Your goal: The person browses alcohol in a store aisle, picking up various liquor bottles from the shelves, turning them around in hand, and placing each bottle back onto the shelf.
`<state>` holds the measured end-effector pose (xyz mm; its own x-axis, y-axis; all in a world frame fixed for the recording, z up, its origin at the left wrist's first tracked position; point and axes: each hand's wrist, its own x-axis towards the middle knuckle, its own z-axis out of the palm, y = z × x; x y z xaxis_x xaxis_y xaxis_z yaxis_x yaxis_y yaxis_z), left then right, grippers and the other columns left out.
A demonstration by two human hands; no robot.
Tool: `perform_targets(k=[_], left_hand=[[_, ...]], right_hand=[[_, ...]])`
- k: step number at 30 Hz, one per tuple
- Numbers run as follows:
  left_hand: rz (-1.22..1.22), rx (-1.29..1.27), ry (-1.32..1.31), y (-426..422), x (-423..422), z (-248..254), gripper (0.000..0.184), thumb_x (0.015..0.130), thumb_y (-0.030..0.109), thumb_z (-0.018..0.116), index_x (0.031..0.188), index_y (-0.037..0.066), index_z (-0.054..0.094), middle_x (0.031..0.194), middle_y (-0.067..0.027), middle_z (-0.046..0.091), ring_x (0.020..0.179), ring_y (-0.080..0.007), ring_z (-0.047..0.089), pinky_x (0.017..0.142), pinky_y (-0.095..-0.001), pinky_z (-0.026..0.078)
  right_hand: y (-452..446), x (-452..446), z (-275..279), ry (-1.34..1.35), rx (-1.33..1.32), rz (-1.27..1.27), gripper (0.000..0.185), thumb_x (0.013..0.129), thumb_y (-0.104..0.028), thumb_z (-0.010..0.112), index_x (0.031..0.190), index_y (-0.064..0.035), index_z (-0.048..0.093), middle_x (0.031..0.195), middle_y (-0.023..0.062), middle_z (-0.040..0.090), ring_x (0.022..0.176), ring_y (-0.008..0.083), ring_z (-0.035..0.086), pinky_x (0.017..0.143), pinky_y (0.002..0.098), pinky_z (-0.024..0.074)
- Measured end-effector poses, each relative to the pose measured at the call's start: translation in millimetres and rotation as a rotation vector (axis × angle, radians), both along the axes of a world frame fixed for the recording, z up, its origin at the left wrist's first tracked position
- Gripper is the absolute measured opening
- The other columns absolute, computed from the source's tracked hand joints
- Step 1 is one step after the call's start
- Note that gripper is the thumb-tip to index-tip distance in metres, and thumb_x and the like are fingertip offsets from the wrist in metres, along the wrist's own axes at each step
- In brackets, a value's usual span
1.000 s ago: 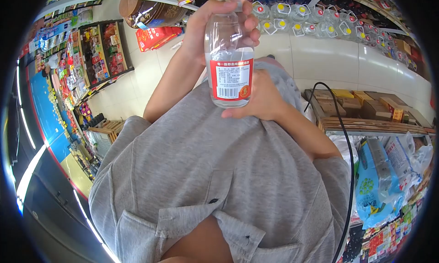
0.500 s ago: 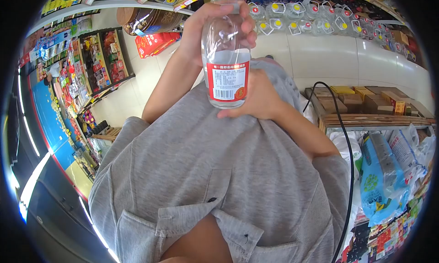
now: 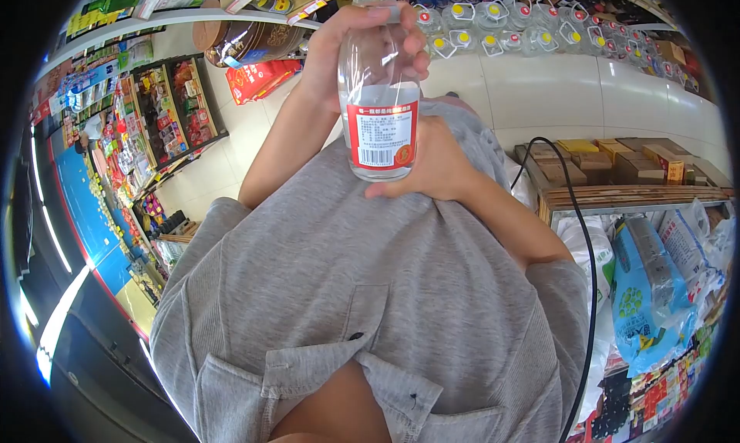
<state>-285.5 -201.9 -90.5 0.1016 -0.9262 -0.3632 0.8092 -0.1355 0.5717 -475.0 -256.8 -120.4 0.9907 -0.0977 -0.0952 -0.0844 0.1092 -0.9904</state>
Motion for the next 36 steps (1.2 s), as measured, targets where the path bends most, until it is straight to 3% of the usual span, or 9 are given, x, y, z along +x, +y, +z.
perform_targets(k=[8, 23, 36], left_hand=[[0.011, 0.019, -0.032, -0.4, -1.8, 3.6, 0.033, 0.092, 0.033, 0.056, 0.105, 0.003, 0.059, 0.091, -0.0126, 0.065, 0.091, -0.0303, 0.065, 0.084, -0.0409, 0.054], [0.046, 0.050, -0.044, -0.2, -9.9, 5.9, 0.031, 0.092, 0.032, 0.056, 0.102, 0.003, 0.060, 0.090, -0.0120, 0.065, 0.087, -0.0296, 0.066, 0.082, -0.0410, 0.055], [0.050, 0.080, -0.024, 2.7, -7.0, -1.0, 0.032, 0.092, 0.033, 0.055, 0.104, 0.003, 0.059, 0.091, -0.0119, 0.064, 0.090, -0.0289, 0.066, 0.084, -0.0401, 0.056]], right_hand=[[0.3, -2.1, -2.2, -0.006, 0.005, -0.018, 0.063, 0.055, -0.039, 0.096, 0.103, -0.0061, 0.072, 0.098, 0.0091, 0.075, 0.092, 0.0245, 0.072, 0.088, 0.0359, 0.0532], [-1.2, -6.6, 2.0, 0.033, 0.081, 0.023, 0.062, 0.056, -0.036, 0.097, 0.104, -0.0058, 0.071, 0.100, 0.0061, 0.075, 0.093, 0.0185, 0.071, 0.089, 0.0330, 0.0535], [-2.3, -4.0, -0.1, -0.013, 0.025, 0.014, 0.061, 0.057, -0.035, 0.096, 0.106, -0.0061, 0.071, 0.099, 0.0066, 0.075, 0.092, 0.0204, 0.071, 0.088, 0.0337, 0.0539]])
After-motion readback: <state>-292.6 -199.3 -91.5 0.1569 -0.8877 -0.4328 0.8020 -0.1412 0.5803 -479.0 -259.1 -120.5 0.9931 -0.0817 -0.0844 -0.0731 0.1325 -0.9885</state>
